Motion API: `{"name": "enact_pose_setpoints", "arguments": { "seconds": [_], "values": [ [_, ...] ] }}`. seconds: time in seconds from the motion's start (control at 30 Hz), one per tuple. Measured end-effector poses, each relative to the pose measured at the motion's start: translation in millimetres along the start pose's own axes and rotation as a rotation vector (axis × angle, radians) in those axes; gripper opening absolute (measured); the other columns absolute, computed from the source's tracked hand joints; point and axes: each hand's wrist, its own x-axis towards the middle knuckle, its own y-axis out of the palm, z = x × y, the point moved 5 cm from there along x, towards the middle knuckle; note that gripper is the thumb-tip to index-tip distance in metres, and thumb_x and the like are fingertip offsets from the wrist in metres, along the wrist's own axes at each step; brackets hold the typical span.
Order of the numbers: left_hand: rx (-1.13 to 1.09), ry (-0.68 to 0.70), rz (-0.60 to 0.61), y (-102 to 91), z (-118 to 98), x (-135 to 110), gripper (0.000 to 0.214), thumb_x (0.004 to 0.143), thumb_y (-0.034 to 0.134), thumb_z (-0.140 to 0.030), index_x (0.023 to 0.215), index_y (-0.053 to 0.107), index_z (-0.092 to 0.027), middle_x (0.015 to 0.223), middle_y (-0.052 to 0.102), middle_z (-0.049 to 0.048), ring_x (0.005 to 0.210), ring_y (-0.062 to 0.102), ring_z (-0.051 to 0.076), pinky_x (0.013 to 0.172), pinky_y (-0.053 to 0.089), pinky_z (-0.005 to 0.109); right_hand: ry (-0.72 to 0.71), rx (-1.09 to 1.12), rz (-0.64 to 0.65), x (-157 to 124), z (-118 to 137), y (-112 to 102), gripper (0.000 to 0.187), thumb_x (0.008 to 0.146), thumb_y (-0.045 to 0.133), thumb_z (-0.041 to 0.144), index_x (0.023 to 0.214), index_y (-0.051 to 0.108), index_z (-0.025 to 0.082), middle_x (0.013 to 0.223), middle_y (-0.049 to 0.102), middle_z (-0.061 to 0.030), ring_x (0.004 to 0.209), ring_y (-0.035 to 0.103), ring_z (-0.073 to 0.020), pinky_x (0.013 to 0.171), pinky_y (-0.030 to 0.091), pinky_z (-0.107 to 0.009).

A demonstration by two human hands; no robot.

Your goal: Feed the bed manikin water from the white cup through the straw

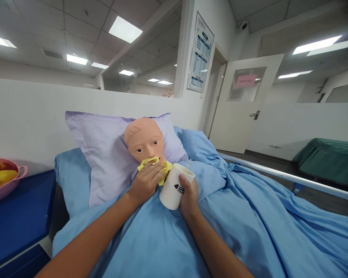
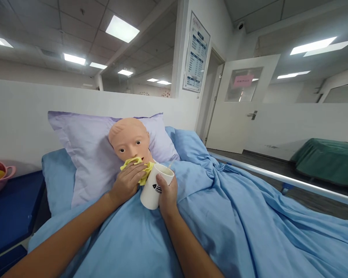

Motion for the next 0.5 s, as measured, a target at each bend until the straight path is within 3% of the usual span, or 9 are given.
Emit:
{"name": "enact_pose_setpoints", "arguments": {
  "seconds": [0.1, 0.2, 0.37, 0.5],
  "values": [
    [-0.049, -0.021, -0.006, -1.1, 0.9, -14.8, 0.038, 0.090, 0.039, -0.006, 0.116, 0.063, -0.017, 0.113, 0.074, 0.0111, 0.115, 0.066, 0.020, 0.106, 0.052, 0.046, 0.047, 0.042, -0.075, -1.1, 0.2, -1.1, 0.039, 0.079, 0.070, 0.048, 0.105, 0.061, 0.020, 0.087, 0.069, -0.0025, 0.072, 0.065, -0.0188, 0.065, 0.055, -0.033],
    [-0.134, -0.071, 0.051, -6.7, 2.3, -14.6, 0.040, 0.088, 0.039, -0.003, 0.118, 0.061, -0.018, 0.115, 0.072, 0.0113, 0.118, 0.063, 0.020, 0.105, 0.052, 0.046, 0.091, 0.058, -0.104, -1.5, 1.9, -0.6, 0.044, 0.072, 0.075, 0.049, 0.103, 0.064, 0.019, 0.082, 0.068, -0.0023, 0.071, 0.065, -0.0191, 0.060, 0.053, -0.031],
    [-0.110, 0.028, 0.007, -27.5, -0.2, 23.2, 0.033, 0.091, 0.044, -0.005, 0.118, 0.058, -0.020, 0.132, 0.065, 0.0116, 0.131, 0.055, 0.020, 0.109, 0.049, 0.045, 0.103, 0.062, -0.082, -0.3, 4.1, 1.0, 0.050, 0.069, 0.077, 0.053, 0.105, 0.065, 0.019, 0.096, 0.071, -0.0069, 0.083, 0.066, -0.0239, 0.068, 0.056, -0.035],
    [0.051, 0.094, 0.000, -16.1, 1.2, 43.3, 0.028, 0.094, 0.045, -0.010, 0.114, 0.062, -0.019, 0.133, 0.065, 0.0098, 0.131, 0.055, 0.021, 0.111, 0.048, 0.044, 0.098, 0.065, -0.088, -0.8, 3.6, 1.2, 0.048, 0.071, 0.076, 0.052, 0.103, 0.064, 0.018, 0.084, 0.068, -0.0034, 0.069, 0.062, -0.0184, 0.062, 0.052, -0.032]
  ]
}}
